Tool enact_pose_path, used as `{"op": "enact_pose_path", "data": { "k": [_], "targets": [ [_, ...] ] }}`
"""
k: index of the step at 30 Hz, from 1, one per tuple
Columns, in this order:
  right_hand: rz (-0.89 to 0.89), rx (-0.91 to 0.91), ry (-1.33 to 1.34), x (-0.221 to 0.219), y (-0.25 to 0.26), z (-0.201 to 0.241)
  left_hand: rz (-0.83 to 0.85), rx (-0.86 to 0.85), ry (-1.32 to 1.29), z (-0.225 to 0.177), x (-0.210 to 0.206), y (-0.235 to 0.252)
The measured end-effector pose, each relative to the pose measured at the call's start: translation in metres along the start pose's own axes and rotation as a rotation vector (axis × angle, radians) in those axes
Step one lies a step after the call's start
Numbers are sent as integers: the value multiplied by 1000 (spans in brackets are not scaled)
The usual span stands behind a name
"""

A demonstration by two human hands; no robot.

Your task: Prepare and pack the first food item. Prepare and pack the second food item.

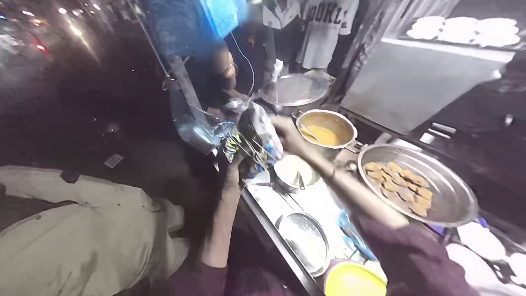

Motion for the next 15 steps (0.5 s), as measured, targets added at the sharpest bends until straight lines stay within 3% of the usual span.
{"op": "enact_pose_path", "data": {
  "k": [1,3,6,7,9,11,13,15],
  "targets": [
    [-27,14,-87,-18,-24,0,-55,-76,6,-8,-6,9],
    [151,65,-277,-28,-48,33,-154,-213,31,-17,-9,27],
    [564,147,-518,2,-17,91,-200,-264,196,-2,-4,28],
    [604,190,-532,17,4,98,-169,-254,211,6,-4,25],
    [515,308,-407,43,53,88,-57,-89,202,22,-6,18],
    [386,325,-169,48,84,49,-12,58,114,25,-6,2],
    [243,205,39,29,79,4,-72,88,63,18,5,-23],
    [42,65,75,5,42,-17,-147,-14,150,21,26,-48]
  ]
}}
Point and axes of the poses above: each hand's wrist, its own y-axis towards the middle knuckle, its own x-axis out of the back of the hand, z = x × y, the point moved 5 cm from there along y, towards the middle knuckle, and after that the axes turned 7 degrees about -x, right-handed, at the moved point
